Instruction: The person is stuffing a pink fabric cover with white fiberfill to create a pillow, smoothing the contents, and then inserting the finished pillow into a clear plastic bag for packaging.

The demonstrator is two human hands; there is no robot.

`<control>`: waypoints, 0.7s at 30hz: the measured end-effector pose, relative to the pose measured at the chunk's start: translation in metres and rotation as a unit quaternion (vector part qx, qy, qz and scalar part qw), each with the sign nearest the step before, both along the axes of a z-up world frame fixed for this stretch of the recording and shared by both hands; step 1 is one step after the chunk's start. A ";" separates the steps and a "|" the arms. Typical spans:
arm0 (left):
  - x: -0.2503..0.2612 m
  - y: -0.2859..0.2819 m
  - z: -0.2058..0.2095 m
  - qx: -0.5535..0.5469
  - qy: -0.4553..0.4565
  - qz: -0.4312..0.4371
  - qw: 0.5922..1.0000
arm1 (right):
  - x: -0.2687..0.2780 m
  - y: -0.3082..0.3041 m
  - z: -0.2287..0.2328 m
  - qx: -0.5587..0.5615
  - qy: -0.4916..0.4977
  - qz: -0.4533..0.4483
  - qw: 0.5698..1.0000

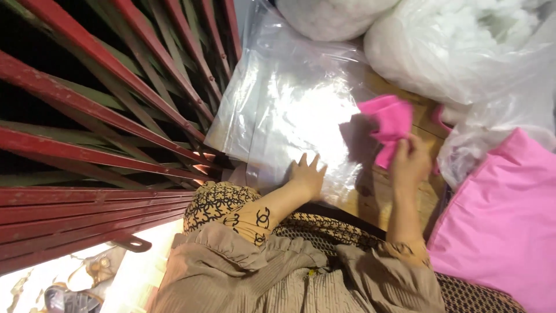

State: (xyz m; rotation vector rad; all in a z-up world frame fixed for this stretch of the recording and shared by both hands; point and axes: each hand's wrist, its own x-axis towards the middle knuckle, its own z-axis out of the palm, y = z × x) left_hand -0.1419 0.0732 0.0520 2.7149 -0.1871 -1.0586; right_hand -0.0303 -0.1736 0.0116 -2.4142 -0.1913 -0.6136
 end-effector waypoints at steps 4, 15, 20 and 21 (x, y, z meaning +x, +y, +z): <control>-0.006 -0.020 0.016 -0.075 -0.010 -0.118 0.990 | -0.044 0.000 0.071 0.013 -0.018 -0.046 0.999; 0.029 0.013 0.029 0.083 -0.065 0.076 0.992 | -0.054 0.108 -0.006 -0.286 0.213 0.157 0.921; 0.032 0.046 0.026 0.158 -0.073 0.094 0.980 | -0.070 0.091 0.029 -0.228 0.178 0.106 0.951; 0.033 0.053 0.040 0.188 -0.069 0.125 0.972 | -0.070 0.088 0.038 -0.214 0.161 0.090 0.959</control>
